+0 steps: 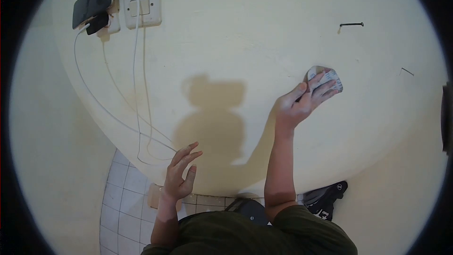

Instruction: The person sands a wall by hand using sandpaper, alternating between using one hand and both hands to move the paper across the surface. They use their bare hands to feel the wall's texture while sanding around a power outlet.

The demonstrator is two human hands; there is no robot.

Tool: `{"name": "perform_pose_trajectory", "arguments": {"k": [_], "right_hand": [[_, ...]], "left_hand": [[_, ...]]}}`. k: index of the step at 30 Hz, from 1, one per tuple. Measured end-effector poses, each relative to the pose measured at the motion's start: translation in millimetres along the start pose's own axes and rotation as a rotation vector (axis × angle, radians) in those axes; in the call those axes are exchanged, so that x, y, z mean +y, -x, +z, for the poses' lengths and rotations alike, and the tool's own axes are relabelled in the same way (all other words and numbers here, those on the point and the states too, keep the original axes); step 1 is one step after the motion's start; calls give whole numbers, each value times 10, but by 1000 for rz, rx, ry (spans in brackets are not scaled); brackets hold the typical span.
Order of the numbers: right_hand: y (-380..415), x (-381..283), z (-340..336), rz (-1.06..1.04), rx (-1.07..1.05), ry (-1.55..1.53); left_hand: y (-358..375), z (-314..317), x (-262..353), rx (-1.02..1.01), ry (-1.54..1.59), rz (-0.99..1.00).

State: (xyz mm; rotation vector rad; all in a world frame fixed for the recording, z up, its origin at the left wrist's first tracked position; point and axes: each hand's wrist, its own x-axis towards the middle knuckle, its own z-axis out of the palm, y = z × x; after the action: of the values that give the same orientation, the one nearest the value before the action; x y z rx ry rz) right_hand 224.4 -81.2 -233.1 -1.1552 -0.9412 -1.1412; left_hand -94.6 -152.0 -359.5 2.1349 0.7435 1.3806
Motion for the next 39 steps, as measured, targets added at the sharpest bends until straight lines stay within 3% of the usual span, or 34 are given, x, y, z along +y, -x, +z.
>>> {"name": "perform_pose_trajectory", "arguments": {"k": [3,6,12,16,19,22,26,27,30,33,36,39], "right_hand": [[79,-117,63,-67,-105,-10],[283,-556,-54,-340,-524,7],[-234,-365,16,-34,-179,-5],[-299,-353,95,-24,-131,106],[-248,-283,107,-362,-417,-169],[-361,-389,49,-422,-493,-13],[-550,-196,146,83,43,-78],[-522,-299,142,201,35,-23],[-53,-561,276,-215,-310,-248],[58,-667,158,-467,-620,-82],[-261,-597,157,-12,-186,79],[-142,-611,257,364,50,-15]], "left_hand": [[-10,-18,22,-32,15,-5],[-89,-24,56,-57,21,26],[-111,-73,-46,-52,55,30],[-149,-52,-66,-79,72,7],[-164,-37,-67,-121,101,5],[-178,-26,-59,-161,92,5],[-157,-7,-127,-121,116,33],[-151,-9,-125,-106,117,30],[-168,-22,-111,-70,119,33],[-118,-58,-72,-58,109,22],[-139,-129,-57,-41,96,36],[-101,-183,18,-49,120,34]]}}
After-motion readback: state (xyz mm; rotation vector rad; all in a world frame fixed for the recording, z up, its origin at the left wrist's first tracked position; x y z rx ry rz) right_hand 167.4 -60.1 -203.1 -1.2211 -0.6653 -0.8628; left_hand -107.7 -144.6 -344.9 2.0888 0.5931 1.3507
